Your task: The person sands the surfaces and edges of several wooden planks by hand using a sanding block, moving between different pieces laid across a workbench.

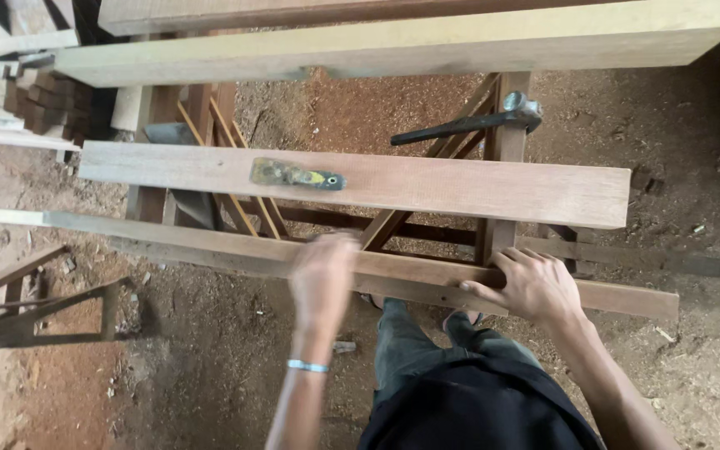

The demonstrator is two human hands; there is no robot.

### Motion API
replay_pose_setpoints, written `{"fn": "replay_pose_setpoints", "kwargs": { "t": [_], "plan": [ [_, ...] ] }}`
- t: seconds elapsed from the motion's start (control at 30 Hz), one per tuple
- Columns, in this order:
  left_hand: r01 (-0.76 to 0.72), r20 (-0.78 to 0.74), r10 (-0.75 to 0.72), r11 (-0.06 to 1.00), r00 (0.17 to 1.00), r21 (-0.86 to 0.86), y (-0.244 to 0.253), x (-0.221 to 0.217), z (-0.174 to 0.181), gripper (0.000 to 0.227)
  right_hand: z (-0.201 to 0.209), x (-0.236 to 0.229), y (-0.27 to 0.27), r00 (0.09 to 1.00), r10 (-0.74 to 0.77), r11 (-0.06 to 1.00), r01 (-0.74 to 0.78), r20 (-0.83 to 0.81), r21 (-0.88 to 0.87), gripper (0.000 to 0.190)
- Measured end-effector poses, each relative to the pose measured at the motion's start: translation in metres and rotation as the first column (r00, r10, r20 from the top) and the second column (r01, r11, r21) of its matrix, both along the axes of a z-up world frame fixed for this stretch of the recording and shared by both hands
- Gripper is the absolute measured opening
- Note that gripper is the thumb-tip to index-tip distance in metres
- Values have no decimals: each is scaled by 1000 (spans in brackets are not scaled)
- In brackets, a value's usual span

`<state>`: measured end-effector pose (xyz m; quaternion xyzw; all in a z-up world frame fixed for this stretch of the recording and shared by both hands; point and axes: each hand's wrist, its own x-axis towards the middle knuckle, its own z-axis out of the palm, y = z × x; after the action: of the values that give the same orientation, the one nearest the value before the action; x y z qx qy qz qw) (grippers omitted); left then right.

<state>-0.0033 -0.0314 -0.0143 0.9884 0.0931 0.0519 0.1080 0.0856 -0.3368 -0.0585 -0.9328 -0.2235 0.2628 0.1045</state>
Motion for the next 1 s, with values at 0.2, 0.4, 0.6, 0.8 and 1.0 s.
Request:
{"fn": "replay_pose_setpoints", "kwargs": {
  "t": [0.2,0.4,0.6,0.8,1.0],
  "plan": [
    [336,307,-313,942,899,-23,-32,-3,-24,9,-8,-2,-3,992,21,1000,-23,121,17,93],
    [22,223,-46,993,974,112,82,-5,11,9,-19,-1,-4,1000,0,997,2,27,-79,105],
    [132,142,-109,978,984,-164,22,-5,-4,2,-26,-3,-4,1000,-2,987,5,21,-161,106],
    [220,206,-201,973,958,-73,103,-24,-1,6,-48,-4,-12,1000,-30,962,28,-4,-271,99],
    [-190,294,166,980,941,54,209,-24,19,13,-78,1,-34,977,-176,965,148,-117,-218,83]
  ]
}}
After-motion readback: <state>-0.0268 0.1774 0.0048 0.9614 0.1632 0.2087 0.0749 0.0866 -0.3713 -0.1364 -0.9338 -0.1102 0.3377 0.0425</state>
